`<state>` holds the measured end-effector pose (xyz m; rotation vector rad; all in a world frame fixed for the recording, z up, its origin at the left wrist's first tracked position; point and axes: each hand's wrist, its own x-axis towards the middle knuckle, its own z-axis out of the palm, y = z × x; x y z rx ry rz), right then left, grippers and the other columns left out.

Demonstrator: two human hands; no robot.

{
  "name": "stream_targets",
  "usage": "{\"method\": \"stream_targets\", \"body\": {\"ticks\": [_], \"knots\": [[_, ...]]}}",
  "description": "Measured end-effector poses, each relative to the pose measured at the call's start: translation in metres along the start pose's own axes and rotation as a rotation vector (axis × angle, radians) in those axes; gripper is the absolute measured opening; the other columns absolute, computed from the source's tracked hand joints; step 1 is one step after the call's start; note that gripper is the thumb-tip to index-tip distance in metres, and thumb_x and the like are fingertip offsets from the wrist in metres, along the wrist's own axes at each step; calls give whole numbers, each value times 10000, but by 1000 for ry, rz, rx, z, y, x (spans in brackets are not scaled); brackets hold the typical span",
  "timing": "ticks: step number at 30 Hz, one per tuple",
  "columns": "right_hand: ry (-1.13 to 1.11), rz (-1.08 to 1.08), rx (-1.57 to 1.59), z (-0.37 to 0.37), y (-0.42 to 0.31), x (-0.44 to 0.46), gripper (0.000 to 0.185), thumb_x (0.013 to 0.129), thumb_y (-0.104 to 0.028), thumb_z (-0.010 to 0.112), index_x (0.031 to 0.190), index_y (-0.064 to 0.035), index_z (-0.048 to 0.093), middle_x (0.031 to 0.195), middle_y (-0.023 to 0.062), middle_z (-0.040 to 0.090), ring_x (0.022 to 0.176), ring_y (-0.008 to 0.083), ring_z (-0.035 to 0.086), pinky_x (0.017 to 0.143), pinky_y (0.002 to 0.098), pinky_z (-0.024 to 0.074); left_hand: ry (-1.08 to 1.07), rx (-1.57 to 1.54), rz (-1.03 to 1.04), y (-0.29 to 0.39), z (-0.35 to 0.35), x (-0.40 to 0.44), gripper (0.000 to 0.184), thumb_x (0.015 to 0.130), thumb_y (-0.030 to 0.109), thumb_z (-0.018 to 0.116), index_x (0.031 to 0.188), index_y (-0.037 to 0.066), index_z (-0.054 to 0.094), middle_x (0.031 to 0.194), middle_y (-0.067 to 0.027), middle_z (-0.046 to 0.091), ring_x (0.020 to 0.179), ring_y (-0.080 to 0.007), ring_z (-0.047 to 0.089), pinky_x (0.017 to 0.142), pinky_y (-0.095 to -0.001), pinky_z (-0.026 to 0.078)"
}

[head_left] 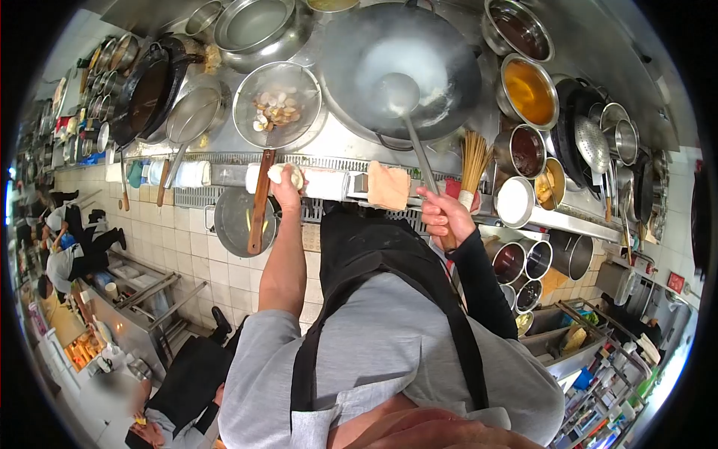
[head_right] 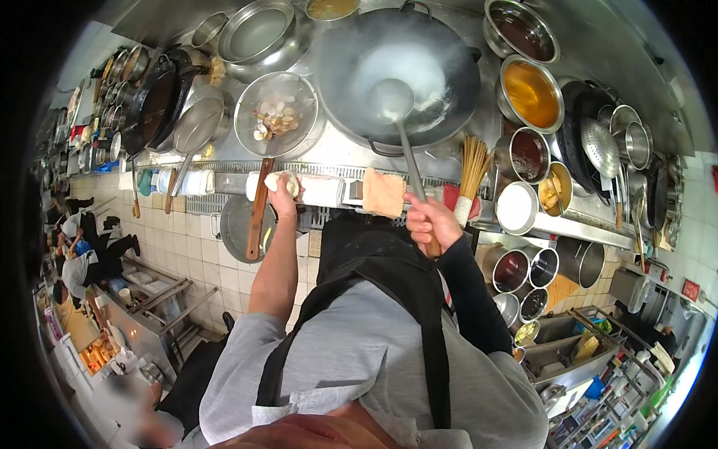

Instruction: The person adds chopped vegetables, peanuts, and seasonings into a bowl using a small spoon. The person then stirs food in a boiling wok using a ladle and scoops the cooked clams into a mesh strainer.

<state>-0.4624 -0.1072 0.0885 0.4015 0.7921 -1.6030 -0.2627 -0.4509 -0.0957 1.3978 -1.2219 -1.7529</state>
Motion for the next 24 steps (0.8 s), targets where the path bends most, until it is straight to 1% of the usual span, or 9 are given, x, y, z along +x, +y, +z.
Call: {"method": "stream_targets", "body": {"ticks": [3, 6, 11, 15, 18, 20, 21, 22, 24], "knots": [[-164, 129, 409, 20, -5, -7, 315, 1127, -178, 509, 1371, 21, 513, 802, -27, 455, 556, 22, 409, 400, 178, 369, 9, -32, 3, -2, 1, -1, 285, 996, 298, 631, 1050, 18, 629, 784, -107, 717, 521, -202, 671, 371, -287, 406], [-178, 175, 355, 48, -9, -13, 324, 1137, -185, 489, 1382, 26, 514, 804, -28, 448, 557, 19, 408, 395, 173, 365, 1, -63, 13, -2, 1, 0, 271, 996, 287, 634, 1038, 20, 618, 770, -102, 704, 521, -199, 668, 368, -293, 410], [-221, 225, 180, 85, -16, -14, 351, 1137, -188, 485, 1425, 12, 510, 815, -33, 435, 570, 11, 400, 398, 161, 351, -5, -73, 54, -8, -4, 4, 294, 998, 281, 643, 1066, -2, 607, 792, -120, 715, 529, -201, 673, 396, -299, 500], [-272, 240, 102, 108, -17, 17, 344, 1124, -184, 521, 1392, 31, 514, 817, -36, 447, 575, 7, 409, 415, 172, 352, -9, -91, 72, -11, -5, 7, 316, 997, 283, 648, 1066, -24, 623, 808, -133, 717, 550, -206, 680, 425, -306, 533], [-266, 287, 112, 113, -12, 63, 335, 1132, -165, 489, 1390, 48, 507, 818, -26, 459, 573, 11, 414, 397, 178, 366, 12, -93, 45, -12, -3, 5, 327, 996, 285, 655, 1068, -33, 631, 814, -136, 717, 561, -211, 686, 436, -312, 553], [-228, 295, -13, 118, -10, 99, 299, 1123, -156, 514, 1345, 45, 529, 819, -27, 466, 574, 14, 414, 408, 185, 356, -17, -70, 39, -9, -4, 3, 320, 996, 285, 653, 1055, -29, 629, 803, -131, 717, 554, -214, 687, 425, -309, 546], [-216, 307, -77, 121, -5, 119, 282, 1118, -151, 527, 1322, 43, 540, 819, -28, 469, 574, 16, 414, 414, 188, 351, -4, -70, 49, -12, -6, 5, 308, 994, 289, 642, 1058, -12, 634, 810, -127, 728, 552, -207, 689, 410, -298, 510], [-218, 255, -223, 121, 3, 139, 229, 1099, -162, 573, 1258, 3, 567, 806, -39, 467, 586, 13, 415, 431, 188, 332, 11, -70, 59, -15, -5, 7, 296, 993, 292, 630, 1062, 4, 639, 817, -123, 739, 550, -200, 690, 395, -286, 473], [-14, 72, -672, 129, 26, 159, 282, 1053, -196, 640, 1224, 16, 566, 795, 39, 555, 569, 110, 489, 468, 304, 428, 11, -83, 73, -10, -3, 3, 301, 991, 292, 632, 1054, -2, 634, 807, -126, 735, 553, -199, 687, 405, -290, 481]]}}
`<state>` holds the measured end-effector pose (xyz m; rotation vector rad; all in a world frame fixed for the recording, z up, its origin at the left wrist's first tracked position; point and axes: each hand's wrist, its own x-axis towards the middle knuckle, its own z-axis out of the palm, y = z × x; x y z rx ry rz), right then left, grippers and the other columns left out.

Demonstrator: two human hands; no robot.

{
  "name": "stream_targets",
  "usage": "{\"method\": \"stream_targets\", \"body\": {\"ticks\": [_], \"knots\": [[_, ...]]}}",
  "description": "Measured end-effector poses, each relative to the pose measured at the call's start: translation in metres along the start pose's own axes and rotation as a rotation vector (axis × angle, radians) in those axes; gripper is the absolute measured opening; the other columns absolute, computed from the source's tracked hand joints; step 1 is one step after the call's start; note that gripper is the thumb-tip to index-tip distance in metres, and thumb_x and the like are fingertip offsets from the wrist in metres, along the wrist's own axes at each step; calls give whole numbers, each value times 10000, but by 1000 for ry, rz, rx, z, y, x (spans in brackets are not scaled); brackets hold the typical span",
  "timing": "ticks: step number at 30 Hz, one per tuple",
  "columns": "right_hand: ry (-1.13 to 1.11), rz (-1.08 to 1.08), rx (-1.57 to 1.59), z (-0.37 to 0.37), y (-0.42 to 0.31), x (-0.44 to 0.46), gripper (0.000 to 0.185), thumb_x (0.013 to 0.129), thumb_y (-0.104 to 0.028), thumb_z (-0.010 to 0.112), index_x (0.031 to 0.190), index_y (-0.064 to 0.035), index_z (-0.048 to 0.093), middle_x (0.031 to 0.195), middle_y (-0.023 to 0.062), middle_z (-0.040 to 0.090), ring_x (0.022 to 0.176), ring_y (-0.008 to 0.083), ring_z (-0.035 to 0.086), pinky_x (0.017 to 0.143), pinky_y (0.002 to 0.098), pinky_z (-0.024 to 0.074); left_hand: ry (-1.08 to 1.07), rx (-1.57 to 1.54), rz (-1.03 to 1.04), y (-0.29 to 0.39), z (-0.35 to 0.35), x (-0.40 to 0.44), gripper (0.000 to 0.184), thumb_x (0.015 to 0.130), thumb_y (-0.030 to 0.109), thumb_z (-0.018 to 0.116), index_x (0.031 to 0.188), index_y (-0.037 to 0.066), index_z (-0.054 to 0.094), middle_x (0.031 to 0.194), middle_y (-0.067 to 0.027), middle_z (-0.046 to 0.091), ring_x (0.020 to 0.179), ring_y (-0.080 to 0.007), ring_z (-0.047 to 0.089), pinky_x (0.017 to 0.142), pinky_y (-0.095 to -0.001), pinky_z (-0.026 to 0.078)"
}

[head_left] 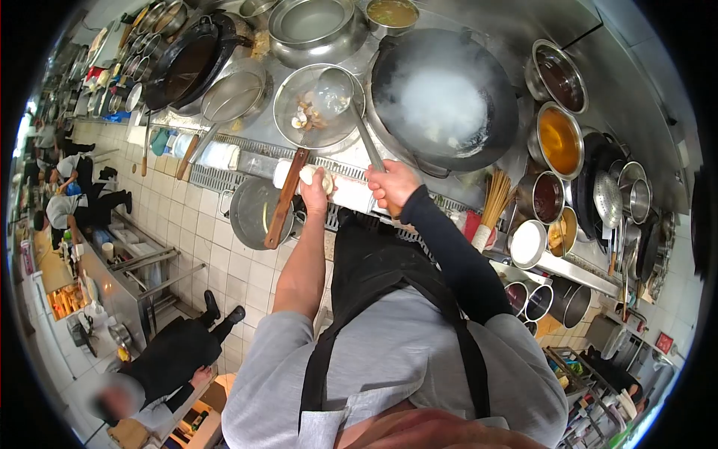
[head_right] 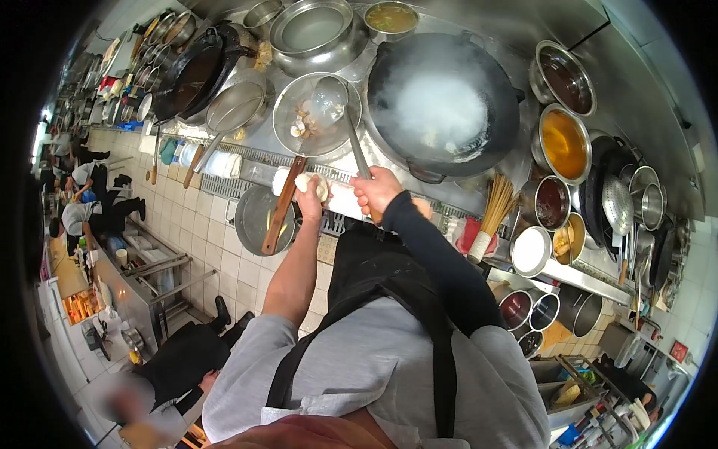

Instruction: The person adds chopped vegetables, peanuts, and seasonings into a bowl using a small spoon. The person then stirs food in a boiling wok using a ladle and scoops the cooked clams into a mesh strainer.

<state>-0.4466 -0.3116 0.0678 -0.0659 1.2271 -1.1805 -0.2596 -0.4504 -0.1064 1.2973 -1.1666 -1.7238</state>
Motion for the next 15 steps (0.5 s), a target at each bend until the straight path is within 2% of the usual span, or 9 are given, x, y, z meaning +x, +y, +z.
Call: {"method": "stream_targets", "body": {"ticks": [2, 4, 6, 8, 10, 11, 14, 15], "knots": [[252, -390, -602, -20, 44, 35, 364, 1020, -207, 667, 1272, 23, 542, 816, 155, 629, 603, 262, 589, 547, 417, 489, -4, -6, -24, 7, 3, -3, 297, 991, 278, 634, 1038, -14, 615, 781, -134, 719, 517, -200, 666, 386, -295, 472], [445, -613, -912, -32, 59, 34, 436, 997, -211, 680, 1327, 22, 517, 853, 253, 672, 681, 398, 654, 633, 509, 520, 1, 1, -25, 9, 5, -4, 294, 989, 282, 632, 1040, -7, 610, 781, -131, 719, 513, -196, 663, 384, -292, 467], [578, -669, -928, -45, 57, -2, 498, 984, -208, 678, 1387, 15, 491, 906, 333, 682, 805, 517, 687, 726, 581, 522, -1, 13, -48, 11, 4, -5, 290, 989, 280, 639, 1041, -4, 611, 781, -131, 720, 514, -199, 663, 388, -294, 471], [700, -642, -927, -70, 59, -25, 510, 992, -202, 662, 1443, -41, 487, 914, 319, 696, 898, 527, 688, 734, 581, 529, 20, 3, -55, 9, 1, -5, 283, 990, 275, 645, 1050, 0, 618, 784, -127, 720, 516, -198, 664, 390, -293, 474], [852, -597, -986, -103, 62, -42, 544, 988, -197, 643, 1477, -33, 471, 880, 305, 714, 839, 539, 689, 732, 585, 550, 16, -10, -52, 4, 3, -1, 277, 994, 274, 647, 1055, 4, 630, 786, -122, 720, 520, -197, 667, 390, -292, 471], [853, -544, -945, -118, 60, -51, 522, 982, -208, 663, 1448, -42, 497, 934, 313, 718, 823, 528, 699, 720, 571, 552, 9, -13, -48, -3, -1, 2, 275, 998, 275, 645, 1057, 6, 638, 788, -118, 720, 523, -196, 670, 389, -291, 467], [861, -752, -952, -159, 74, -60, 545, 958, -232, 707, 1412, -16, 498, 949, 323, 703, 746, 513, 683, 689, 549, 550, -3, 33, -70, 8, 3, -3, 308, 1002, 303, 638, 1052, 0, 646, 792, -115, 722, 530, -204, 679, 397, -294, 469], [725, -565, -666, -172, 83, -60, 489, 971, -223, 707, 1376, -24, 519, 878, 246, 674, 660, 398, 643, 596, 480, 509, -7, 38, -59, 5, 2, -2, 316, 998, 308, 642, 1055, -3, 644, 794, -116, 722, 532, -207, 680, 398, -298, 469]]}}
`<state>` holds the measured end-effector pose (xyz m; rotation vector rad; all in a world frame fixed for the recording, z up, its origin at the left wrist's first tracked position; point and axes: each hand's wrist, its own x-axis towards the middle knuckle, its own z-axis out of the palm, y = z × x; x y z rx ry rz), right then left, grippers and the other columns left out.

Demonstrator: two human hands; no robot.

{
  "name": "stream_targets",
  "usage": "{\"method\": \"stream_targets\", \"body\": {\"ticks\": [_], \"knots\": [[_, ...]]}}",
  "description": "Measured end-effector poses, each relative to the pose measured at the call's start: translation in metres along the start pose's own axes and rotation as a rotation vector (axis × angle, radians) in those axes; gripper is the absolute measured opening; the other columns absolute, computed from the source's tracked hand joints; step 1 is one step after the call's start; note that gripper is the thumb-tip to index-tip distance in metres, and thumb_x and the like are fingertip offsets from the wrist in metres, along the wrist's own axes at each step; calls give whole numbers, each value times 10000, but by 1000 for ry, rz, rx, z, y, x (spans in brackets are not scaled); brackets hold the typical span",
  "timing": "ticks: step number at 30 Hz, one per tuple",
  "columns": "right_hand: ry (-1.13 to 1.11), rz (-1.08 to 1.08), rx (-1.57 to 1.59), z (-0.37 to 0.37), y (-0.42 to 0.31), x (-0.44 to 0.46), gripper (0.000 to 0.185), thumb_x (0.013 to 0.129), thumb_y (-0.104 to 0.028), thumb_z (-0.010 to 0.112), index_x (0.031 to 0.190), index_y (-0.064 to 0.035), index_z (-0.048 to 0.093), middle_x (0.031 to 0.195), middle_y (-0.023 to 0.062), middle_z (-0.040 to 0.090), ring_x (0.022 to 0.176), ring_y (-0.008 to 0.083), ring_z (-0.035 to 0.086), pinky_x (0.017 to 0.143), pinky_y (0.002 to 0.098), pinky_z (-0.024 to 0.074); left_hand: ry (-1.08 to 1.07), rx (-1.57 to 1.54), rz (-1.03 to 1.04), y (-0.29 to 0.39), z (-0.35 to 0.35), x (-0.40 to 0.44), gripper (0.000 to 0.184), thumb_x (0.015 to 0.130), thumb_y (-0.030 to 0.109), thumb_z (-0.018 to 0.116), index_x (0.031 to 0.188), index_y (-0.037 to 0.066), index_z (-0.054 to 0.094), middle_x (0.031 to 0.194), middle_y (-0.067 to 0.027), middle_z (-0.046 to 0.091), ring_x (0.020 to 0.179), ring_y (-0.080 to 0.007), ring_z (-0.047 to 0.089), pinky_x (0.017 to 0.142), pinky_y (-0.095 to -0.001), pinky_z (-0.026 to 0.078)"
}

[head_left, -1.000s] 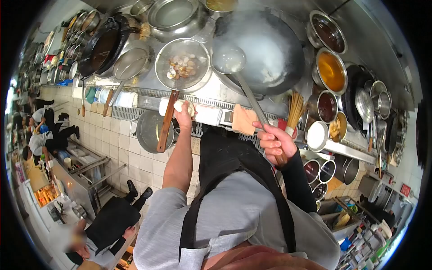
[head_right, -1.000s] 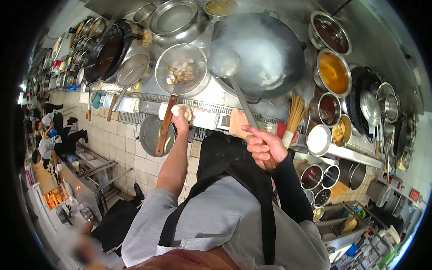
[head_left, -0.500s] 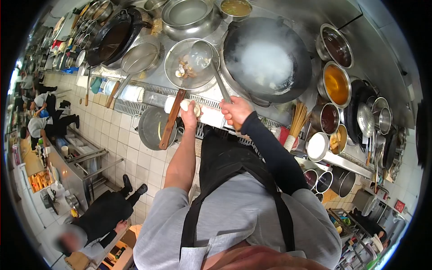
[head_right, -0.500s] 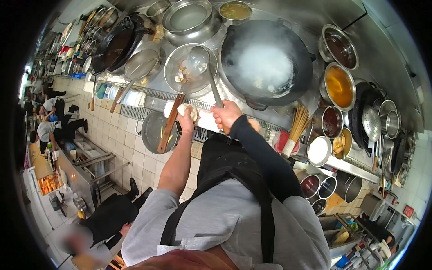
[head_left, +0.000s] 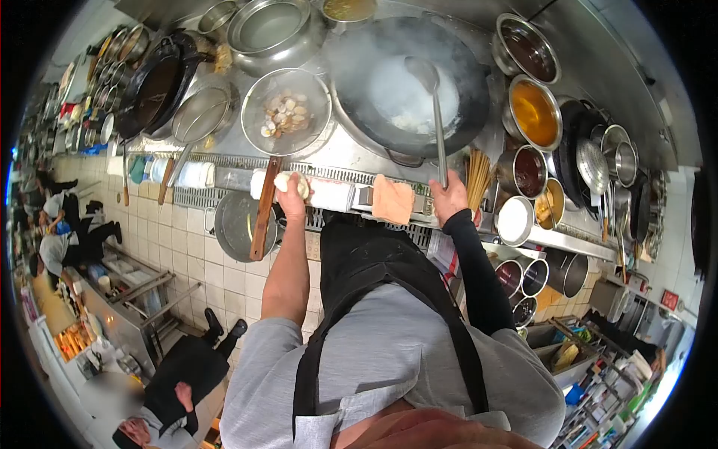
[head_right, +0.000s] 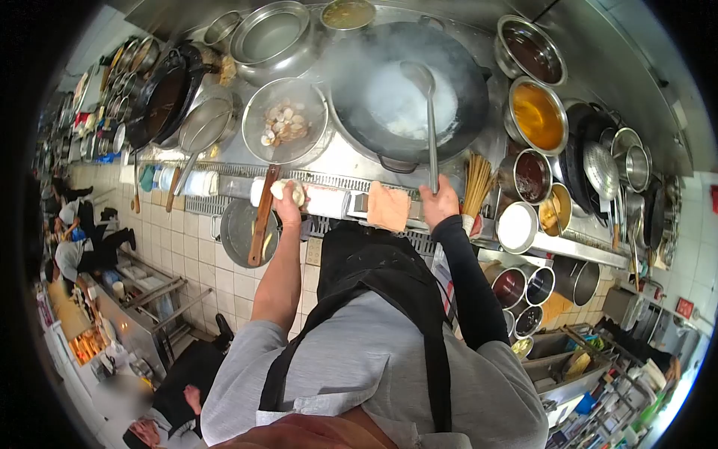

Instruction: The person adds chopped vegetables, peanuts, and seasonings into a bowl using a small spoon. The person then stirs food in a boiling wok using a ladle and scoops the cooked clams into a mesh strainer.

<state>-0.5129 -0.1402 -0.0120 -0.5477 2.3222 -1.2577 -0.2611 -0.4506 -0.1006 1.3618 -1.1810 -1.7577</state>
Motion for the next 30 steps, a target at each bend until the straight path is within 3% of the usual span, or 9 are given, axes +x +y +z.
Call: {"method": "stream_targets", "body": {"ticks": [4, 7, 8, 11, 13, 15, 16, 22, 30], "knots": [[-275, 599, 898, -52, -53, -17, 260, 1032, -162, 650, 1272, -84, 589, 729, -4, 501, 549, 31, 479, 405, 248, 285, 0, -1, 31, -8, -4, 8, 329, 980, 306, 650, 1060, -13, 632, 800, -123, 715, 542, -223, 684, 414, -316, 489], [-86, 452, 389, -34, -35, -23, 282, 1008, -164, 673, 1255, -52, 595, 760, 71, 583, 585, 140, 566, 471, 330, 423, 28, 36, 5, -3, -1, 1, 326, 976, 299, 643, 1075, -11, 623, 799, -123, 711, 542, -228, 682, 413, -317, 486], [162, -26, 25, -11, 28, -11, 288, 984, -162, 687, 1215, -10, 603, 816, 146, 650, 688, 263, 641, 644, 417, 530, 30, 32, 8, -2, -1, 1, 328, 977, 300, 642, 1081, -11, 622, 801, -124, 712, 544, -227, 683, 410, -317, 482], [249, 12, -66, -2, 14, -14, 291, 960, -158, 698, 1169, 22, 608, 893, 208, 689, 806, 360, 666, 830, 462, 540, 20, 36, 15, 0, 1, 1, 322, 985, 296, 634, 1090, -8, 619, 805, -127, 717, 541, -224, 685, 392, -309, 461], [42, 303, 243, 3, 39, -17, 305, 1006, -164, 668, 1260, -24, 573, 789, 115, 614, 659, 228, 600, 613, 390, 515, 19, 40, 21, 1, 0, 1, 313, 993, 293, 628, 1090, -4, 618, 807, -129, 721, 535, -222, 685, 379, -302, 445], [-132, 514, 599, -8, -25, -39, 326, 1032, -172, 647, 1315, -48, 544, 746, 58, 556, 597, 150, 541, 508, 328, 466, 24, 33, 28, -3, 1, 2, 303, 1002, 290, 622, 1086, -1, 619, 809, -129, 725, 527, -219, 683, 366, -293, 428], [-158, 537, 686, -6, -34, -43, 318, 1068, -179, 608, 1356, -87, 509, 752, -16, 469, 568, 58, 447, 439, 235, 356, 20, 32, 30, -6, 0, 4, 294, 1012, 290, 615, 1082, 4, 618, 807, -126, 727, 519, -218, 681, 355, -284, 411], [-509, 653, 1246, -23, -40, -38, 269, 1083, -181, 594, 1329, -102, 519, 801, -23, 462, 570, 54, 425, 450, 234, 348, 5, 24, 36, -3, 0, 2, 305, 1009, 307, 619, 1057, 6, 622, 796, -119, 723, 534, -212, 689, 368, -287, 415], [-433, 610, 822, -28, -78, -58, 342, 1094, -196, 594, 1399, -74, 501, 794, -33, 452, 557, 34, 408, 438, 218, 343, 18, 37, 17, 5, 4, -5, 316, 991, 327, 636, 1036, 14, 635, 775, -109, 711, 539, -207, 688, 385, -288, 413]]}}
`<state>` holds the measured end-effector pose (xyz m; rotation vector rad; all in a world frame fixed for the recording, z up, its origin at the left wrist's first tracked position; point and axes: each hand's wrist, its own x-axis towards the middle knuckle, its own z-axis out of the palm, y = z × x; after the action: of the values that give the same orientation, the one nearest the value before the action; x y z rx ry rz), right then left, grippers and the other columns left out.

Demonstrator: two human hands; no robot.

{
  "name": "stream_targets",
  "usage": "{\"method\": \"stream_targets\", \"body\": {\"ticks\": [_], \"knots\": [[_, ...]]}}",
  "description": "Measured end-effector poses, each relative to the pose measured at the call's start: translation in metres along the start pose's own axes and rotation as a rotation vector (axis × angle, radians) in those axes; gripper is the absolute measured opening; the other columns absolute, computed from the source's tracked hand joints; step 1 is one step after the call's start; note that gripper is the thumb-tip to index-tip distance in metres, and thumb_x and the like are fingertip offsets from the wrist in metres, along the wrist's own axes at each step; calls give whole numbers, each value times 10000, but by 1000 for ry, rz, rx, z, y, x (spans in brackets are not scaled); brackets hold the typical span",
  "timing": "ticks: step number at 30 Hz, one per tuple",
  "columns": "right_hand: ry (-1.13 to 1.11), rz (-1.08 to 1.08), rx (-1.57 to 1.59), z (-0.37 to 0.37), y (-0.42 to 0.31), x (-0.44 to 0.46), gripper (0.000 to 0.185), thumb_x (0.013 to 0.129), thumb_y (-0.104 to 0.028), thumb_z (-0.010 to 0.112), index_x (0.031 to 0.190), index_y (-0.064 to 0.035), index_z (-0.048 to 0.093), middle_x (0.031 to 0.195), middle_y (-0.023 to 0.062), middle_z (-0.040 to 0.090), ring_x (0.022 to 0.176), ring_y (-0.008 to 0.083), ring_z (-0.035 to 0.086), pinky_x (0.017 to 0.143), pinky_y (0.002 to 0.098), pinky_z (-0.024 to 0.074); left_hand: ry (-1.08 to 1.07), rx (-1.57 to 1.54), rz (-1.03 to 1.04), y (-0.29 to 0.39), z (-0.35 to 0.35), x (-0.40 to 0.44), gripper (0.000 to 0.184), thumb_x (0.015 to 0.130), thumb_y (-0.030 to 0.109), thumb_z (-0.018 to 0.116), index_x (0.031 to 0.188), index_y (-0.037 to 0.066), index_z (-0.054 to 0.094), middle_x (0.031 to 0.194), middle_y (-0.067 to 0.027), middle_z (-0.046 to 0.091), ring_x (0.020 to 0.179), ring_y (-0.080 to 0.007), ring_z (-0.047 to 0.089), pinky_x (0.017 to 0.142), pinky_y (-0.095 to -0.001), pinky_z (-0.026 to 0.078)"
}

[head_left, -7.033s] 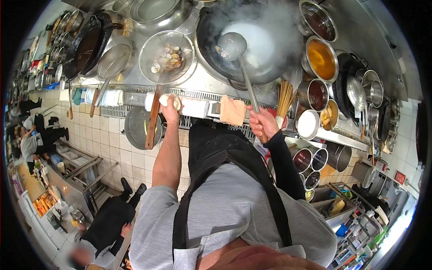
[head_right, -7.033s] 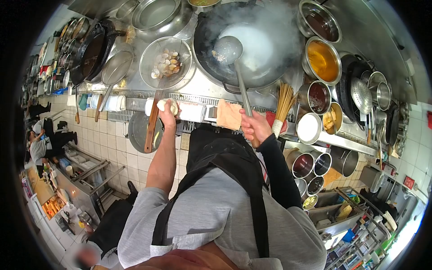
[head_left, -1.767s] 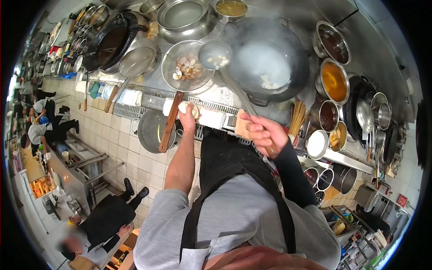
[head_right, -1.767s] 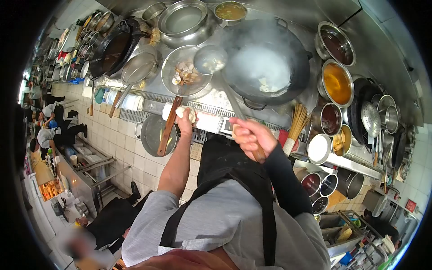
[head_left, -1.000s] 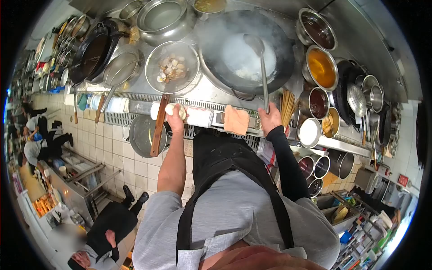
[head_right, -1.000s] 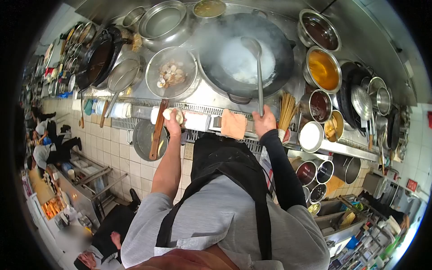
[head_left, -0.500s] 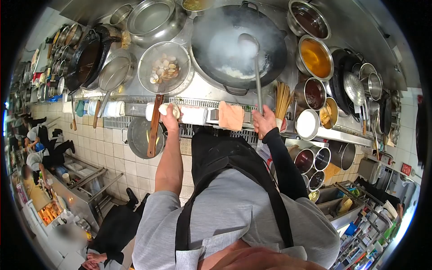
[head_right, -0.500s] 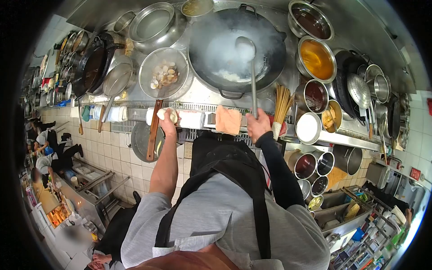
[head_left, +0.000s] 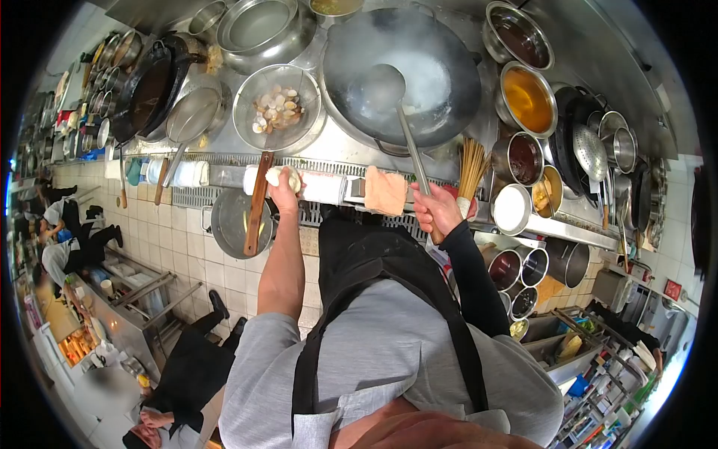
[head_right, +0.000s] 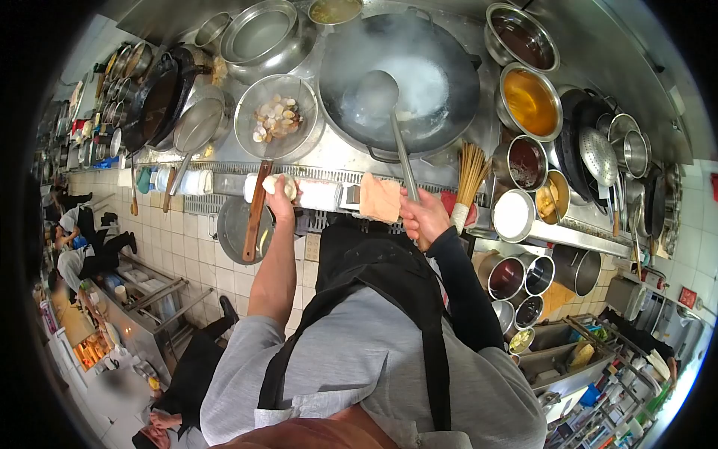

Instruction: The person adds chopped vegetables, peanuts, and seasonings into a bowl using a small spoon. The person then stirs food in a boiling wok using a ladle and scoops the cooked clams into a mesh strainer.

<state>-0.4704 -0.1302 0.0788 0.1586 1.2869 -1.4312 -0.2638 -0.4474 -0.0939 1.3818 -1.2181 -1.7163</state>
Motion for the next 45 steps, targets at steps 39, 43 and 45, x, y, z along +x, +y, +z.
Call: {"method": "stream_targets", "body": {"ticks": [39, 43, 45], "knots": [[-318, 53, 340, 39, -86, -1, 331, 1110, -142, 537, 1410, -3, 516, 807, -36, 426, 555, 20, 390, 402, 186, 317, 16, -35, -24, -14, -8, 6, 298, 1001, 307, 637, 1123, 37, 598, 823, -104, 734, 550, -182, 689, 388, -282, 453], [-349, -7, 212, 73, -160, 86, 230, 1068, -135, 614, 1267, -25, 574, 776, -49, 462, 567, 7, 398, 406, 198, 288, 14, -54, -49, -2, -5, 2, 333, 989, 289, 651, 1146, 4, 577, 817, -121, 721, 538, -201, 683, 401, -295, 497], [-217, -221, -289, 70, -195, 181, 270, 1023, -155, 649, 1226, 1, 564, 754, 60, 594, 567, 177, 572, 457, 347, 441, 8, -77, -28, -12, -8, 8, 330, 986, 293, 657, 1131, 7, 577, 809, -124, 716, 528, -202, 676, 393, -293, 489]]}}
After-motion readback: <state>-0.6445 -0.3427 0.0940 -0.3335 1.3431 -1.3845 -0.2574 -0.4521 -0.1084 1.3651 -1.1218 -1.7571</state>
